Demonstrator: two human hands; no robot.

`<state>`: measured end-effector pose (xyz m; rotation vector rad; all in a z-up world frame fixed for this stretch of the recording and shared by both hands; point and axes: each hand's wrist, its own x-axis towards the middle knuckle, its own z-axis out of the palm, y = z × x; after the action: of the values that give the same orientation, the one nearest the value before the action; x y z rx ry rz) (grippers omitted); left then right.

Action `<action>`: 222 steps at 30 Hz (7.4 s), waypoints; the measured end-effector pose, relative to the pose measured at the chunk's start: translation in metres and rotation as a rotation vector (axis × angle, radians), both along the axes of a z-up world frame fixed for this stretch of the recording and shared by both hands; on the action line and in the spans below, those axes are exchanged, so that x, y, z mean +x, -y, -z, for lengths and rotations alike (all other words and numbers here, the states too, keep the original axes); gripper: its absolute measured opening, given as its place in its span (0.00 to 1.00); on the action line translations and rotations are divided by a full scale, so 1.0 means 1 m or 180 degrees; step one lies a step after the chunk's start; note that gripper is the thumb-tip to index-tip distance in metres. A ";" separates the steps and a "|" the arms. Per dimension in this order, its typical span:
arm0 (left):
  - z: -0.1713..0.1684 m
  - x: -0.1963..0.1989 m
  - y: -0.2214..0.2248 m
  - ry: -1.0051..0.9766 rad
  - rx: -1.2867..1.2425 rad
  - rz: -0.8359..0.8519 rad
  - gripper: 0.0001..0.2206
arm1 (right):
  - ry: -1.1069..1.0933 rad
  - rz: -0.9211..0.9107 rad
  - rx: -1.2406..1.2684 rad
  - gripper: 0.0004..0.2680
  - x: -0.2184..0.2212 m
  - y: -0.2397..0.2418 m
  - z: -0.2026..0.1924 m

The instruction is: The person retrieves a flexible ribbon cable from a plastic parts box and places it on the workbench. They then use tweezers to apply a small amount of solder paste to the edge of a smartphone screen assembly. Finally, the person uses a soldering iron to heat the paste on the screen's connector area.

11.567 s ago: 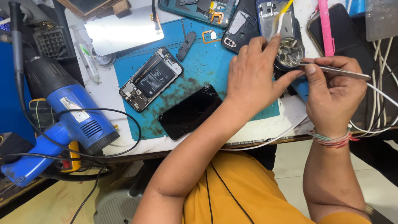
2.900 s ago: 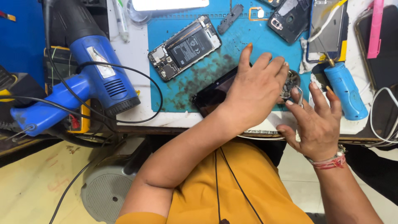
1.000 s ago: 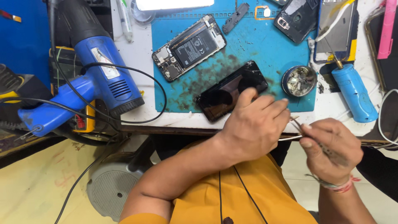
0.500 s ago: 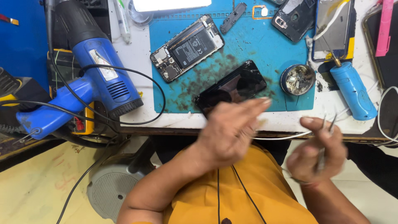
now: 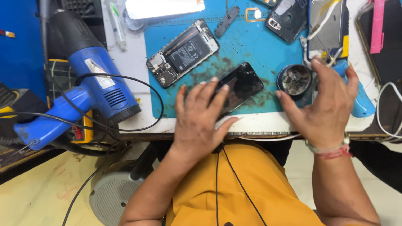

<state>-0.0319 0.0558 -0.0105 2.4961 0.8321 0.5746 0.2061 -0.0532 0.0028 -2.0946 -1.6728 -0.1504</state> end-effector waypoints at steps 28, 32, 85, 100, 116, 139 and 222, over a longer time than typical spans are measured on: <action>0.003 -0.021 -0.056 0.0745 -0.0919 0.0012 0.11 | -0.1037 0.0436 0.0626 0.23 0.079 0.034 0.049; 0.000 -0.031 -0.055 0.1463 -0.0998 -0.0677 0.09 | -0.1340 0.0205 0.0794 0.23 0.061 0.040 0.034; 0.031 -0.016 -0.037 0.1526 -0.0591 -0.0295 0.12 | -0.2842 0.0134 0.0575 0.05 -0.047 0.023 0.057; 0.009 -0.002 -0.023 0.0664 0.0737 -0.0344 0.14 | -0.4508 0.0636 0.0969 0.06 -0.027 0.026 0.052; 0.020 -0.003 -0.050 0.1324 0.0375 0.0364 0.13 | -0.3475 -0.1076 0.0022 0.07 0.002 -0.053 -0.007; 0.026 -0.005 -0.056 0.1196 0.1037 0.0592 0.07 | -0.3267 -0.1573 -0.0713 0.06 0.017 -0.084 -0.012; 0.027 0.001 -0.053 0.1154 0.1140 0.0630 0.08 | -0.2430 -0.1734 0.0427 0.07 0.005 -0.050 0.018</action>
<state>-0.0309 0.1093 -0.0371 2.6219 0.3639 1.1444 0.2107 -0.0037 -0.0153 -1.2703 -1.5868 0.6101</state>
